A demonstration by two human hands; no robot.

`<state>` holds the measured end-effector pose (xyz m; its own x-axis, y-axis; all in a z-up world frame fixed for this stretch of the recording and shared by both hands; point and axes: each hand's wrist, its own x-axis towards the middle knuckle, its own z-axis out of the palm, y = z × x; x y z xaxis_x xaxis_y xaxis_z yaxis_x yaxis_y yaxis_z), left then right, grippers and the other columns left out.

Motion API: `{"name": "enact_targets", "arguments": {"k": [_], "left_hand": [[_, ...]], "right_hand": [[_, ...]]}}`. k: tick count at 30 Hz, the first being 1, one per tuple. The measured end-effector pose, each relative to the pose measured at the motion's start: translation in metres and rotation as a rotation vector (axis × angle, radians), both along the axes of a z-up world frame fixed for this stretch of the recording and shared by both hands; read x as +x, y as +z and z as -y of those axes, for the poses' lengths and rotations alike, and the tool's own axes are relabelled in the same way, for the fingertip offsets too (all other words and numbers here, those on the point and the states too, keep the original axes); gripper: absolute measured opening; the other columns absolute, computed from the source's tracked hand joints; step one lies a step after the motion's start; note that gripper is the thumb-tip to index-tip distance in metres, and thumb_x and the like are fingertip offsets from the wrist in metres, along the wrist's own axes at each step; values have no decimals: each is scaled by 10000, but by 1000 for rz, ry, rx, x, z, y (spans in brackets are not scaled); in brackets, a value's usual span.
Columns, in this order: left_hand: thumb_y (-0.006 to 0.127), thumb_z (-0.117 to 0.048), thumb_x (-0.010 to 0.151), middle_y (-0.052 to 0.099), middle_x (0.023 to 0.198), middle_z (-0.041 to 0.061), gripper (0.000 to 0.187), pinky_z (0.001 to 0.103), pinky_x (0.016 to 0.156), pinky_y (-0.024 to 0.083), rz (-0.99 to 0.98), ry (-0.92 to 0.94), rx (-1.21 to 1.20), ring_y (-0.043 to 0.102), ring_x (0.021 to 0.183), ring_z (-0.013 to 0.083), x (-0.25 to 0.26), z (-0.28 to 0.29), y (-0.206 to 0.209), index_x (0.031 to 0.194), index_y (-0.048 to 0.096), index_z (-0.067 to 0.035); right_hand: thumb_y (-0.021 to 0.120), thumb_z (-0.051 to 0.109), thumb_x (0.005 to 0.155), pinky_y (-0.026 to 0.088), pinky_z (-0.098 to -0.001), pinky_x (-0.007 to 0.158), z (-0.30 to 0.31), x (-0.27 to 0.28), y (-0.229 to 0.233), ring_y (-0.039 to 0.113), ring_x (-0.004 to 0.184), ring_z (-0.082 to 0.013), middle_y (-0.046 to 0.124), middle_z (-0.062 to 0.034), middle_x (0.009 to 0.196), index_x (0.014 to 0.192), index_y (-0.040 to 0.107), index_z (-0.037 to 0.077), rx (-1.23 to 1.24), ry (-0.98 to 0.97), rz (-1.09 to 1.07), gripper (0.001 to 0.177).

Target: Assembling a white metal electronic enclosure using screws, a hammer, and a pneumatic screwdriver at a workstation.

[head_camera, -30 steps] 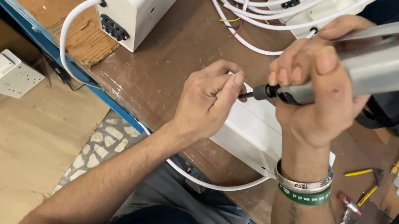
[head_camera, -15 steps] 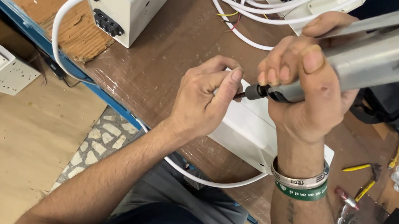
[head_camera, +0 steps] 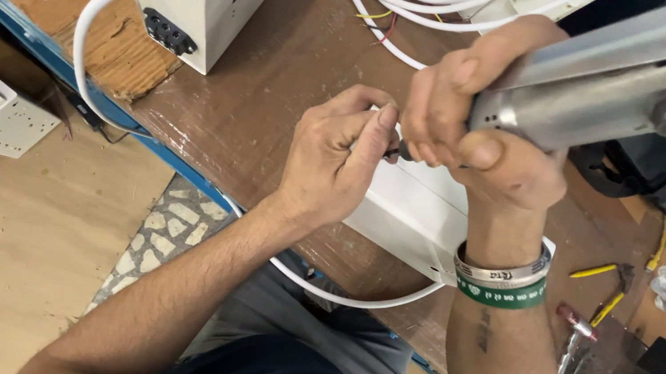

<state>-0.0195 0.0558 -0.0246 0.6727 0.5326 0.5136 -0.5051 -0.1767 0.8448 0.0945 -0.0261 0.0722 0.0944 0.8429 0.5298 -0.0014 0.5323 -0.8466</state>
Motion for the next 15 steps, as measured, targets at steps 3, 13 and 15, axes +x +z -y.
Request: {"name": "enact_targets", "arguments": {"k": [3,13,15], "left_hand": [[528,-79,1023,652,942,149,321,277,566,492,33,-16,16,565,680,152,1,-1,-2,760,655,53],[530,-85,1016,667,958,138,369,268,554,464,14,15,4,548,661,141,1,1,-1,673,599,36],[522,-80,1012,666,983,115,352,272,580,443,-17,10,-5,538,656,139,-1,1,2,708,649,43]], "right_hand": [[669,133,883,449,-236,513,-5,2,-2,451,554,-112,495,-19,656,1218,550,92,-20,42,16,357],[612,104,1030,417,-276,538,2,-19,-18,452,583,-145,489,-40,746,1373,522,60,-9,-373,-68,357],[576,85,1057,416,-280,541,-1,-28,-15,416,563,-140,459,-50,722,1312,490,38,36,-578,-47,274]]}}
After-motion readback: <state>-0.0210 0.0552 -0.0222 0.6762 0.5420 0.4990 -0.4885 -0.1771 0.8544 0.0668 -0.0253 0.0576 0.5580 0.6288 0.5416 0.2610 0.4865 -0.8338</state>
